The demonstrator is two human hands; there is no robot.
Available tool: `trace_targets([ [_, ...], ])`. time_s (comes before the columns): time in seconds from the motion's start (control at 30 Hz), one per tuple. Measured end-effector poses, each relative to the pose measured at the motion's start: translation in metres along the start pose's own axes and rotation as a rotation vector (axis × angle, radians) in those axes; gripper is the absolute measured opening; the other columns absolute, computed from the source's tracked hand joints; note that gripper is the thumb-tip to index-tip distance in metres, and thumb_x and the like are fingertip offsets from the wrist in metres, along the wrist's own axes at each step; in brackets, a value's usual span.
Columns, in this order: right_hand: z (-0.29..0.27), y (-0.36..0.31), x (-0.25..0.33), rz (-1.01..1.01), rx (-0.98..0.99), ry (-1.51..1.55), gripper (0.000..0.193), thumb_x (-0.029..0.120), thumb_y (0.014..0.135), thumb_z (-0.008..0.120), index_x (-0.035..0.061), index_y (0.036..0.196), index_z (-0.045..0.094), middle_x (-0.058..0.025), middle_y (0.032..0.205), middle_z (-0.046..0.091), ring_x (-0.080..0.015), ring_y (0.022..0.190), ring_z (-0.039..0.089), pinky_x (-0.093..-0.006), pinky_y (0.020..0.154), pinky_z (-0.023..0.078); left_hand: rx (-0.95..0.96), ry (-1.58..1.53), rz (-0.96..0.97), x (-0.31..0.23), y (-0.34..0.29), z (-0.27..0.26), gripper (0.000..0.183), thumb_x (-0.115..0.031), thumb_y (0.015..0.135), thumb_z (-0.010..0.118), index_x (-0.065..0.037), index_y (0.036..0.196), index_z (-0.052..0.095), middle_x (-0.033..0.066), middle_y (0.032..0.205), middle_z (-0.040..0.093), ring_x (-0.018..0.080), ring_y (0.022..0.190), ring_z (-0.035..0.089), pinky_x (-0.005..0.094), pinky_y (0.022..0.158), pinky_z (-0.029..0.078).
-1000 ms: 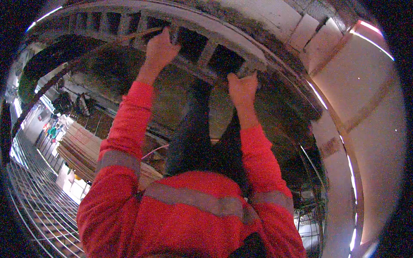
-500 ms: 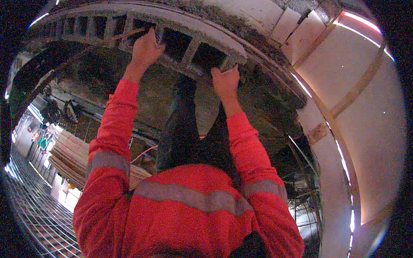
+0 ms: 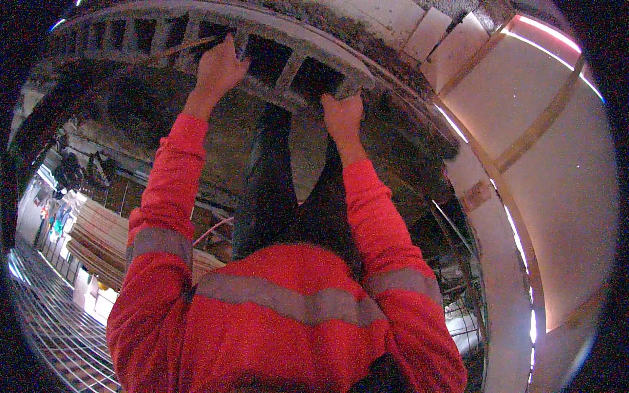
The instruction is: The person spreads mortar on the ground with a trowel, then picks up concrete blocks and places them onto a partially built wall. They repeatedly align and adjust the blocks by hand to fit them into the wall structure.
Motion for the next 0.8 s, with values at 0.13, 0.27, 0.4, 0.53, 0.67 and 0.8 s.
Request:
trace_targets([
  [0.13, 0.005, -0.004, 0.013, -0.051, -0.049, -0.026, 0.026, 0.012, 0.066, 0.066, -0.0043, 0.085, 0.057, -0.011, 0.079, 0.062, -0.0193, 0.073, 0.057, -0.0333, 0.071, 0.046, -0.103, 0.025, 0.035, 0.011, -0.005, 0.009, 0.043, -0.027, 0.071, 0.067, 0.002, 0.098, 0.049, 0.02, 0.08, 0.062, 0.0373, 0.077, 0.062, 0.0456, 0.068, 0.051],
  [0.27, 0.003, -0.003, 0.015, 0.009, -0.041, -0.014, 0.028, 0.012, 0.065, 0.066, -0.0063, 0.084, 0.056, -0.0123, 0.078, 0.062, -0.0212, 0.072, 0.057, -0.0334, 0.072, 0.046, -0.059, 0.061, 0.031, 0.008, -0.002, 0.007, 0.043, -0.028, 0.071, 0.067, 0.002, 0.098, 0.049, 0.0188, 0.079, 0.062, 0.0374, 0.078, 0.061, 0.0456, 0.07, 0.05],
  [0.4, 0.0, -0.003, 0.017, 0.002, -0.002, -0.066, 0.028, 0.012, 0.065, 0.067, -0.0066, 0.082, 0.056, -0.0125, 0.076, 0.062, -0.0213, 0.07, 0.057, -0.0337, 0.071, 0.046, -0.104, 0.018, 0.035, 0.008, -0.003, 0.007, 0.044, -0.028, 0.071, 0.067, 0.001, 0.098, 0.049, 0.0188, 0.079, 0.062, 0.0379, 0.079, 0.061, 0.0459, 0.07, 0.049],
  [0.53, -0.003, 0.004, 0.001, 0.026, 0.01, -0.131, 0.036, 0.015, 0.064, 0.068, -0.0045, 0.092, 0.056, -0.0169, 0.088, 0.062, -0.031, 0.081, 0.059, -0.0388, 0.077, 0.046, -0.054, -0.036, 0.001, 0.003, -0.002, 0.004, 0.044, -0.028, 0.071, 0.067, 0.002, 0.098, 0.049, 0.0197, 0.08, 0.063, 0.0383, 0.08, 0.061, 0.0464, 0.071, 0.049],
  [0.67, 0.0, 0.003, 0.006, 0.014, 0.015, -0.147, 0.045, 0.017, 0.064, 0.071, -0.0046, 0.1, 0.054, -0.0203, 0.097, 0.062, -0.0371, 0.089, 0.059, -0.0418, 0.082, 0.046, -0.014, -0.005, -0.057, 0.004, -0.003, 0.004, 0.045, -0.029, 0.071, 0.067, 0.002, 0.099, 0.05, 0.0208, 0.082, 0.063, 0.0379, 0.081, 0.061, 0.0465, 0.071, 0.049],
  [0.8, -0.001, 0.005, -0.004, 0.078, 0.007, -0.212, 0.051, 0.019, 0.065, 0.071, -0.0072, 0.105, 0.052, -0.0228, 0.099, 0.061, -0.0389, 0.094, 0.058, -0.04, 0.087, 0.045, -0.023, -0.025, -0.05, 0.002, -0.002, 0.005, 0.048, -0.029, 0.071, 0.066, 0.004, 0.102, 0.05, 0.0213, 0.082, 0.063, 0.0376, 0.081, 0.061, 0.0463, 0.071, 0.049],
])
Point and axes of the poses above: each hand's wrist, its own y-axis towards the middle knuckle, its own z-axis out of the palm, x = y × z, the point moved 1 cm from there along y, towards the middle knuckle
